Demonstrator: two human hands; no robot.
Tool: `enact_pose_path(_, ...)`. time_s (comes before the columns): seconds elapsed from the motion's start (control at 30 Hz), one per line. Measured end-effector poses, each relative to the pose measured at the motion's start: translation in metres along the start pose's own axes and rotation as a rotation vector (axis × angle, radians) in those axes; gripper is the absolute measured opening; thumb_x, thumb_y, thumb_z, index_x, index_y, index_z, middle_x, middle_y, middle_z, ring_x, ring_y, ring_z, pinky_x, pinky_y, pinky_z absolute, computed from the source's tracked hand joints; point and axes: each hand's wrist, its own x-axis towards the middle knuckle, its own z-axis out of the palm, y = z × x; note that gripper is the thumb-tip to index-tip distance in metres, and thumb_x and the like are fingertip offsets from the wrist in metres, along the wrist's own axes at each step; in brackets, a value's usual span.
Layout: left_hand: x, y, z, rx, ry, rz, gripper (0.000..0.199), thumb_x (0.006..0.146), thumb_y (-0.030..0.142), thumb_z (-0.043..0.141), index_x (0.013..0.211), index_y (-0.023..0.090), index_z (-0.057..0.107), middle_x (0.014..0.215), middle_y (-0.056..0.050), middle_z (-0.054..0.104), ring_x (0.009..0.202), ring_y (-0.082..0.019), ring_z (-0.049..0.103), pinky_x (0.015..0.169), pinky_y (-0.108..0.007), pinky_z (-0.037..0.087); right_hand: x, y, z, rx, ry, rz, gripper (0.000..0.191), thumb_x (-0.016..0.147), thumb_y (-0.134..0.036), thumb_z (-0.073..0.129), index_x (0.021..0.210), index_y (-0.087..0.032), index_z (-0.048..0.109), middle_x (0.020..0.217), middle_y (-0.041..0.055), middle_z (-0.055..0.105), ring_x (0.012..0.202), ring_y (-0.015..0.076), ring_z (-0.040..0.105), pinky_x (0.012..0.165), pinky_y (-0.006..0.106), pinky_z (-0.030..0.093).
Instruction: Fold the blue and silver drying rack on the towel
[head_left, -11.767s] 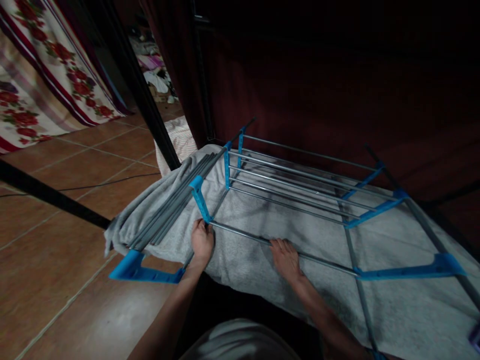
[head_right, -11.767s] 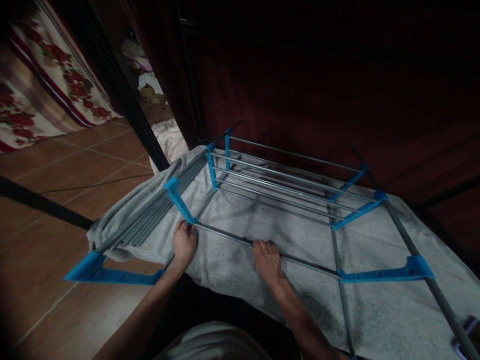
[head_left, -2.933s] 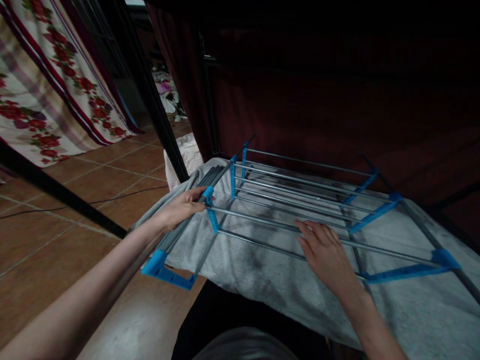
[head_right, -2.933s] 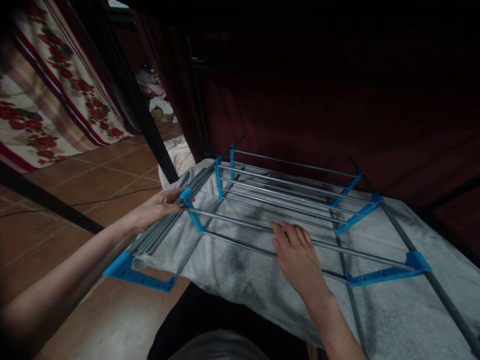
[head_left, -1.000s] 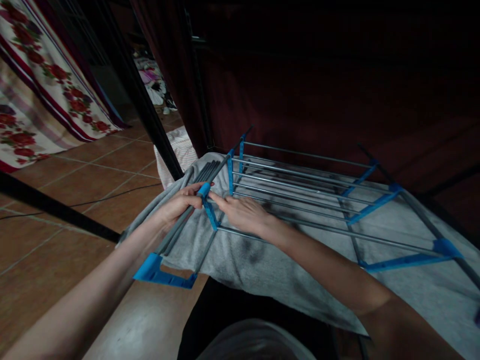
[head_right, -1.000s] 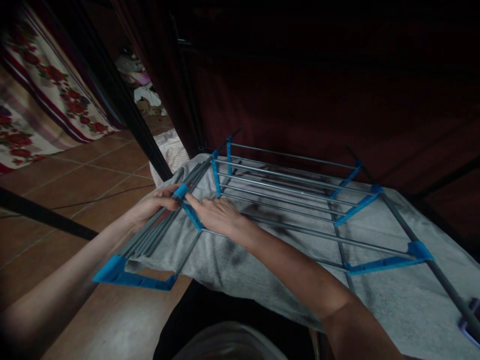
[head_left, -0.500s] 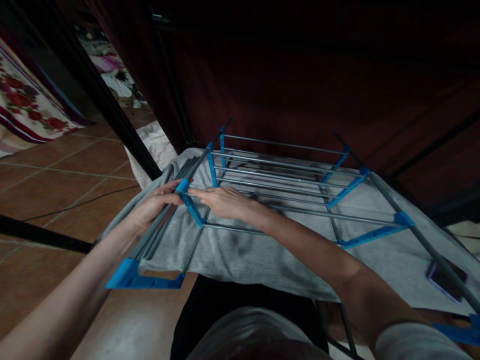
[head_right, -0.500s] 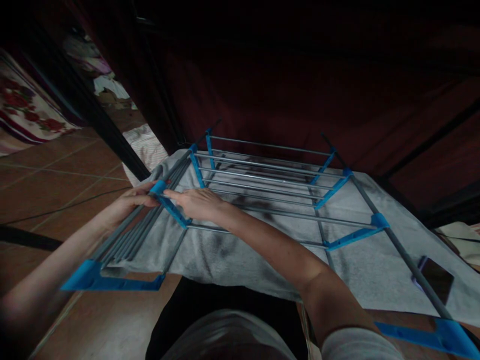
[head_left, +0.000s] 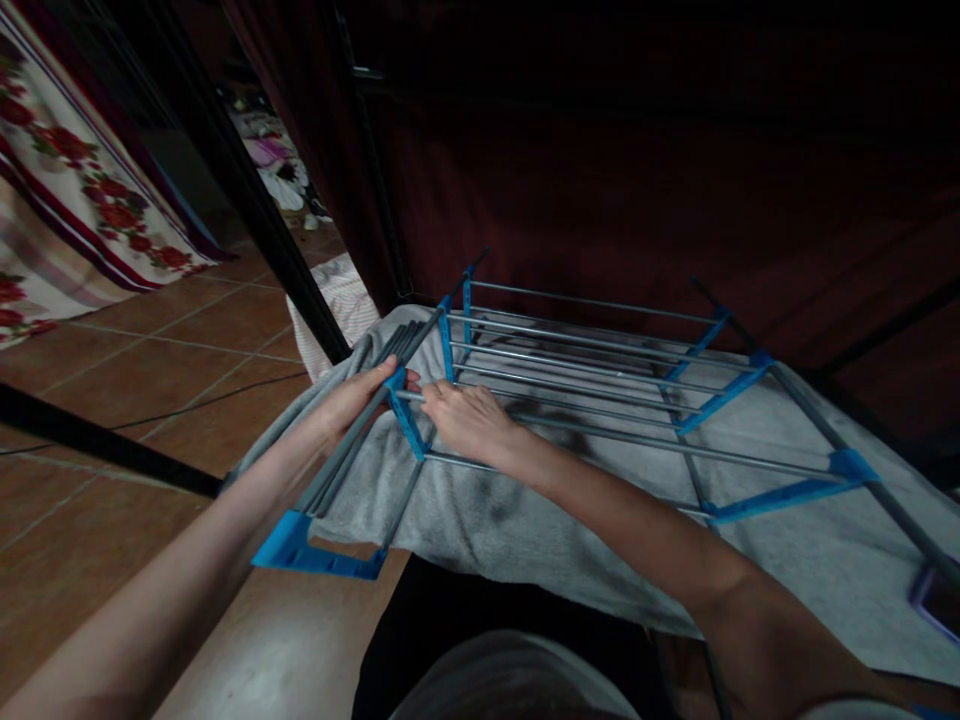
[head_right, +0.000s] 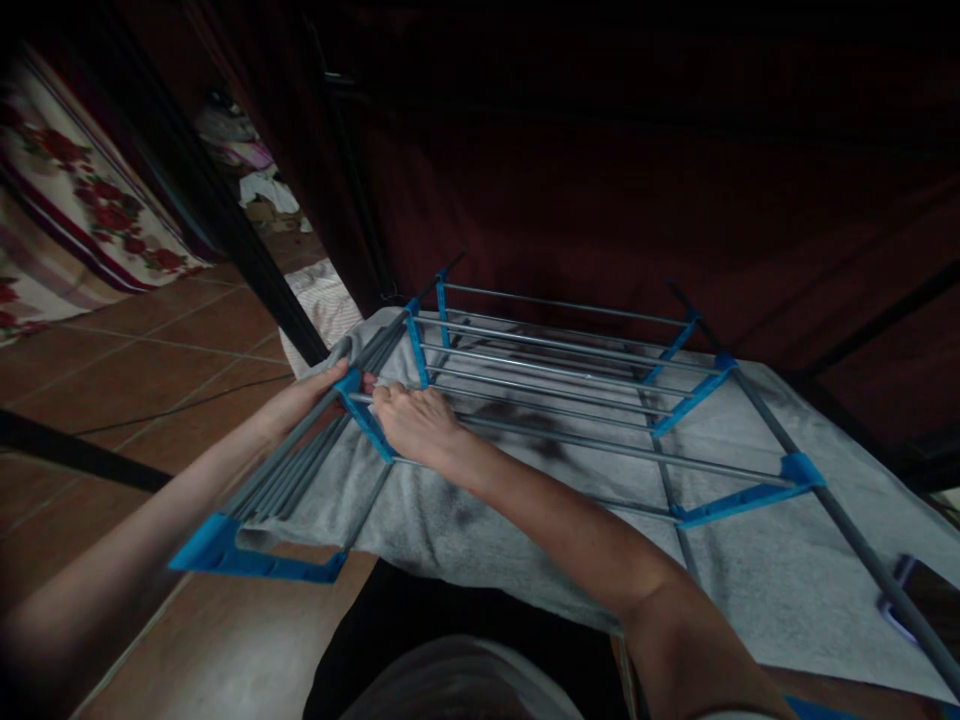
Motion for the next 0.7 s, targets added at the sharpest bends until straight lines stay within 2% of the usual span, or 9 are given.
enact_pose_path(0.1, 0.004, -0.001, 0.003, 0.030, -0.019, 0.044, 0.045, 0.080, 0.059, 0.072, 0.087, 0.015, 0.073, 0.078, -0.004, 0.071, 0.089, -0.022, 0.066, 0.080, -0.029, 0.054, 0.003, 0.001, 0.001, 0.016, -0.022, 0.016, 0.041, 0.108, -0.039, 0.028, 0.125, -0.014, 0.056, 0.120, 0.0146, 0.070, 0.101, 0.0246, 0.071, 0.084, 0.037, 0.055)
enact_pose_path(0.27, 0.003, -0.002, 0.009, 0.051, 0.014, 0.096, 0.039, 0.075, 0.055, 0.076, 0.080, 0.016, 0.070, 0.078, -0.004, 0.070, 0.081, -0.020, 0.064, 0.076, -0.029, 0.053, 0.007, 0.003, 0.004, 0.065, -0.033, 0.012, 0.040, 0.107, -0.039, 0.031, 0.122, -0.014, 0.058, 0.111, 0.0143, 0.074, 0.100, 0.0265, 0.072, 0.086, 0.039, 0.053)
enact_pose_path(0.53, 0.001, -0.001, 0.010, 0.113, 0.052, 0.069, 0.041, 0.072, 0.057, 0.076, 0.079, 0.018, 0.068, 0.077, -0.005, 0.067, 0.076, -0.021, 0.065, 0.072, -0.031, 0.054, 0.011, 0.006, 0.002, 0.113, -0.089, 0.028, 0.042, 0.107, -0.042, 0.031, 0.124, -0.015, 0.059, 0.110, 0.0145, 0.075, 0.103, 0.0263, 0.072, 0.088, 0.038, 0.052)
enact_pose_path(0.7, 0.002, 0.000, 0.008, 0.171, 0.062, 0.066, 0.045, 0.070, 0.061, 0.076, 0.079, 0.017, 0.068, 0.076, -0.004, 0.067, 0.070, -0.020, 0.063, 0.069, -0.032, 0.054, 0.015, 0.011, 0.002, 0.181, -0.118, 0.026, 0.045, 0.107, -0.045, 0.030, 0.120, -0.017, 0.063, 0.109, 0.0126, 0.075, 0.104, 0.0262, 0.071, 0.086, 0.036, 0.053)
